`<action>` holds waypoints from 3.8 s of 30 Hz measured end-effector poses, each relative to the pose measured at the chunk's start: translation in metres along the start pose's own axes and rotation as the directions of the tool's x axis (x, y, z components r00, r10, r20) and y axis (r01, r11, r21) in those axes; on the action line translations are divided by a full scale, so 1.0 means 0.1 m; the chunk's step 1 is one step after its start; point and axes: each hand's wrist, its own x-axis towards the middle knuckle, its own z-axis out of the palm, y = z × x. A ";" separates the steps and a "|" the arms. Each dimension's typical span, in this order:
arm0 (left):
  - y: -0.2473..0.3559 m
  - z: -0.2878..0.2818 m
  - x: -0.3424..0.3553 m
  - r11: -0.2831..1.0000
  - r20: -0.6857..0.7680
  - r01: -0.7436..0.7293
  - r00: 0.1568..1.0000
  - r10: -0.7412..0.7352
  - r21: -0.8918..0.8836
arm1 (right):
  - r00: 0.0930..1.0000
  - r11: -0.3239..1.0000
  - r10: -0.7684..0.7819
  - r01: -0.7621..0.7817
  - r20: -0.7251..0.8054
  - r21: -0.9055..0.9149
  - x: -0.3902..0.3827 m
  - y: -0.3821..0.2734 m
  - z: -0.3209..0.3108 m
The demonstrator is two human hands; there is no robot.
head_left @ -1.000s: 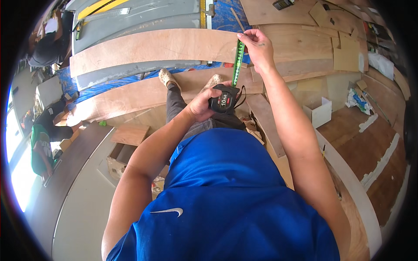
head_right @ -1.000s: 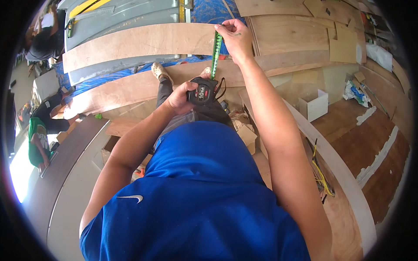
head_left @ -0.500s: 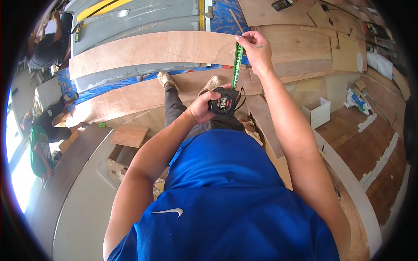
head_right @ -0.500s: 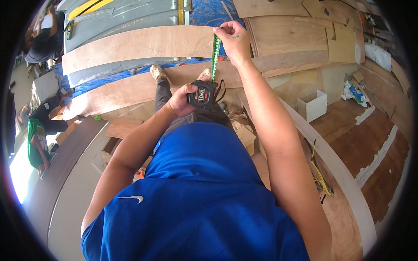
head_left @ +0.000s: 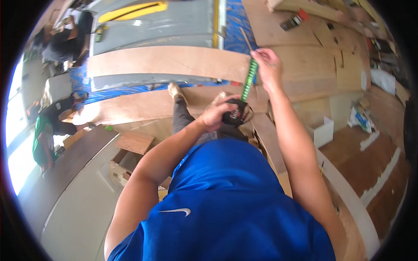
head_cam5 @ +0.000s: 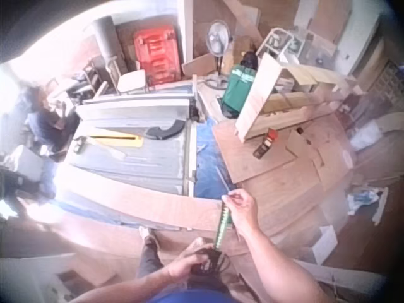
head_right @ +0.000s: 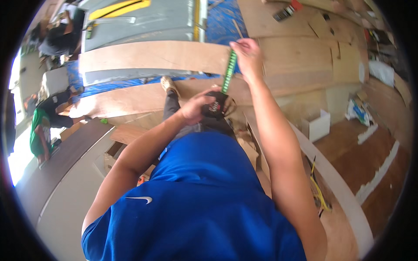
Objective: The person measures a wooden board with a tape measure and marks it with a pencil. They then carry the board to a wall unit and fit it into place as a shelf or panel. The person uses a rubber mallet to tap the board into position and checks the fit with a square tool.
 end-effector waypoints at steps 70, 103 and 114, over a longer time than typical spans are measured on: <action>-0.40 0.62 0.25 -0.267 0.372 -0.886 0.410 -0.833 0.378 | 0.745 0.829 0.460 -0.556 -0.483 -0.067 -3.87 1.15 -0.73; 2.77 -1.03 -0.95 -0.721 0.125 0.074 0.968 0.219 0.689 | 0.592 0.505 0.582 -0.800 -0.557 -0.322 -4.26 1.15 -0.87; 3.25 -1.03 -1.12 -0.541 0.211 0.397 0.627 0.750 0.742 | 0.823 0.730 0.449 -0.562 -0.348 -0.389 -2.66 1.22 -2.25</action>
